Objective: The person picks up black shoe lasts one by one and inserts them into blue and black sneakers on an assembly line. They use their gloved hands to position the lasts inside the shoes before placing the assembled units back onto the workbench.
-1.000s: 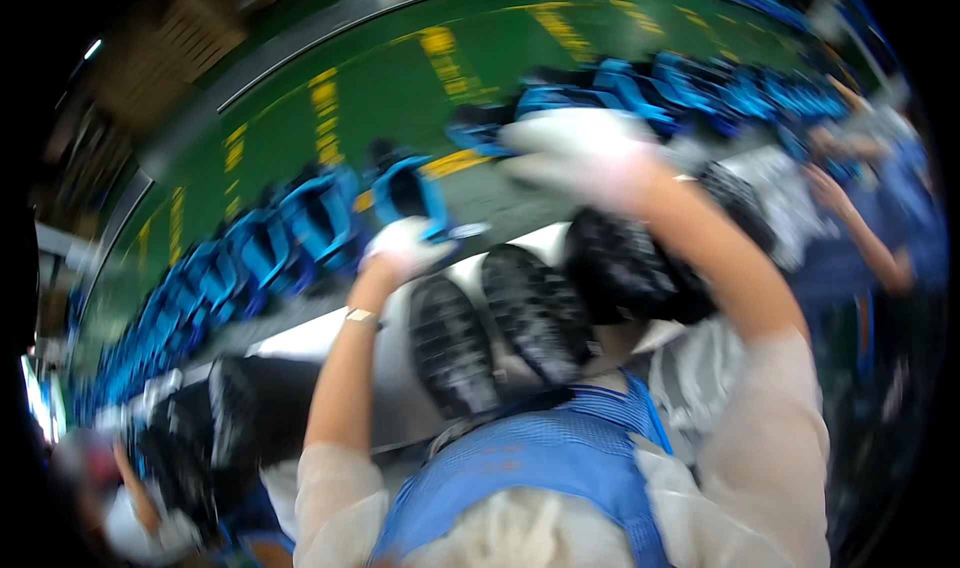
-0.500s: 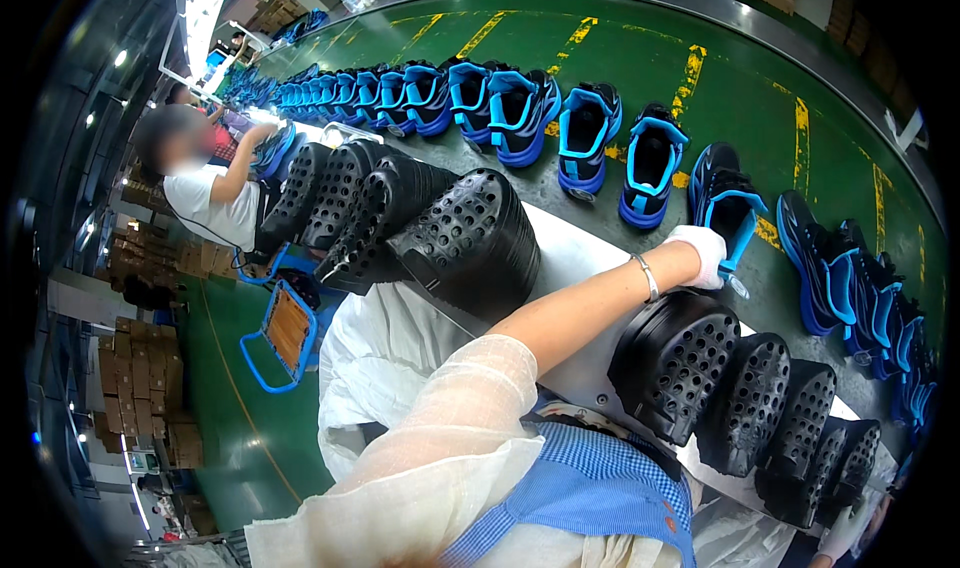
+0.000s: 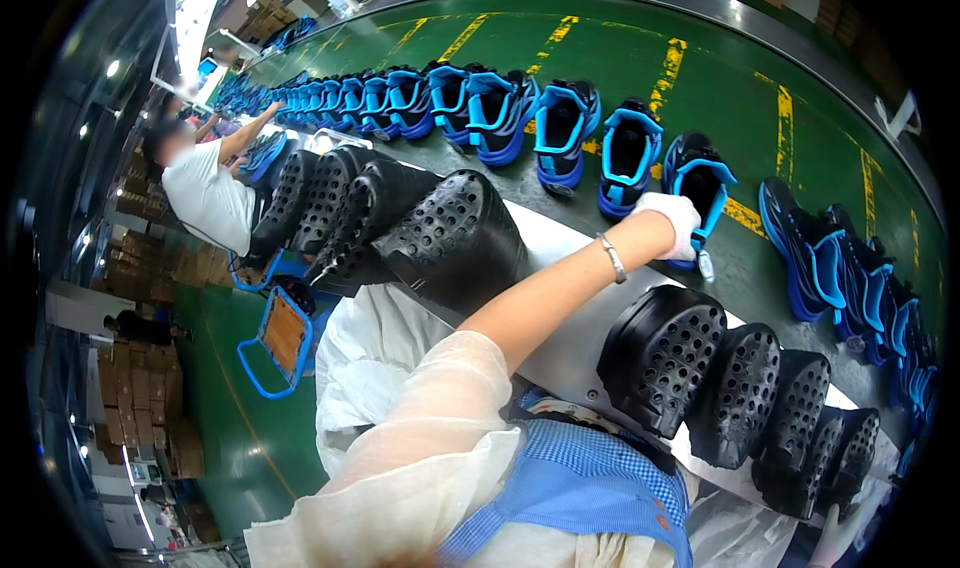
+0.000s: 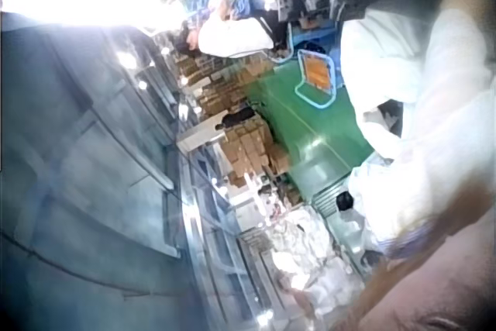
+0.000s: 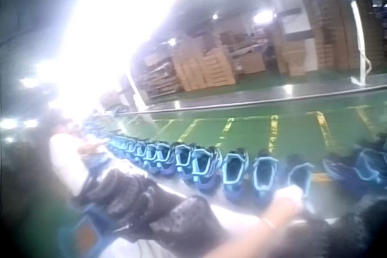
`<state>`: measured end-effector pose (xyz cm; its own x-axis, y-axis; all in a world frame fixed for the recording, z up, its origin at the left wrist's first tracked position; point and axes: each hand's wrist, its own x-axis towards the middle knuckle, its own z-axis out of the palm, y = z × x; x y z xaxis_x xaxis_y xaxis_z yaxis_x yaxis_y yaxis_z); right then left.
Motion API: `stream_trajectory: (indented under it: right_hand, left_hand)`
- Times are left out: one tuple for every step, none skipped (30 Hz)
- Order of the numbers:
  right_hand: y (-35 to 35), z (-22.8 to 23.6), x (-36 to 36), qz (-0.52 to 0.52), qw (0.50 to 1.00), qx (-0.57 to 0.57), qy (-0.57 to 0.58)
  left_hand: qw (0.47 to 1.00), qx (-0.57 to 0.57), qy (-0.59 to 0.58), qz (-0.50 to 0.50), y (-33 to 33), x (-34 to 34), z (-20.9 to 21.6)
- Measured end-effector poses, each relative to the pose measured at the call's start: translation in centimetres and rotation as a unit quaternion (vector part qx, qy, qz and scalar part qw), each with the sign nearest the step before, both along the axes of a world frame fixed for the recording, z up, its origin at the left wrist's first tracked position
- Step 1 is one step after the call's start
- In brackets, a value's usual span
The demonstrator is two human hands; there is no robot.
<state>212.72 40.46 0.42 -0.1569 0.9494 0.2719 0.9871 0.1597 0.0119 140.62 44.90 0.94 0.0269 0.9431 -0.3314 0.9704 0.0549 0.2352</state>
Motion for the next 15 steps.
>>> stream_trajectory:
  right_hand:
    - [-0.6,1.2,-2.9,0.044,0.997,0.06,0.004]
    - [-1.0,1.6,-2.7,0.037,0.997,0.061,0.0]
    - [-1.6,2.0,-2.4,-0.052,0.997,-0.025,0.056]
    - [-1.9,1.6,-2.0,-0.056,0.994,-0.004,0.089]
    - [-2.4,1.3,-1.4,-0.06,0.991,0.017,0.12]
    - [-2.3,1.6,0.1,-0.063,0.991,0.017,0.119]
    - [-1.9,2.6,2.2,-0.084,0.99,-0.023,0.107]
    - [-2.1,4.6,0.4,-0.102,0.988,-0.065,0.093]
    - [-3.1,5.5,-2.1,-0.109,0.986,-0.038,0.124]
    - [-3.7,7.5,-3.3,-0.136,0.977,-0.074,0.146]
    - [-3.6,7.9,-2.0,-0.113,0.975,-0.065,0.177]
    - [-3.7,8.3,-5.1,-0.071,0.987,0.014,0.143]
    - [-3.4,9.6,-8.4,-0.066,0.98,-0.003,0.187]
    - [-3.1,10.7,-11.6,-0.062,0.97,-0.019,0.234]
    - [-2.6,12.0,-15.0,-0.057,0.958,-0.035,0.278]
  left_hand:
    - [1.0,-0.007,-0.004,-0.007,-0.4,-0.1,0.8]
    - [0.999,-0.028,-0.007,-0.017,-1.1,-0.2,2.6]
    - [1.0,-0.003,-0.013,-0.014,-1.4,-0.3,2.9]
    - [1.0,0.021,-0.016,-0.006,-1.5,-0.3,3.1]
    - [1.0,0.026,0.004,-0.001,-1.6,-0.2,3.1]
    - [0.999,0.033,0.021,0.012,-1.8,-0.1,3.2]
    - [0.999,0.03,0.025,0.008,-1.8,0.0,3.6]
    - [0.999,0.024,0.026,0.008,-1.9,0.0,3.6]
    - [0.998,0.045,0.035,0.018,-2.2,-0.3,3.2]
    - [0.995,0.083,0.048,0.028,-1.7,-0.3,2.3]
    - [0.988,0.142,0.054,0.015,-1.9,-0.1,2.3]
    - [0.985,0.165,0.057,0.01,-2.4,-0.6,3.0]
    - [0.977,0.208,0.036,-0.004,-2.6,-0.5,3.9]
    - [0.973,0.228,0.003,-0.023,-2.7,-0.2,5.2]
    - [0.962,0.262,-0.058,-0.039,-2.4,0.0,5.5]
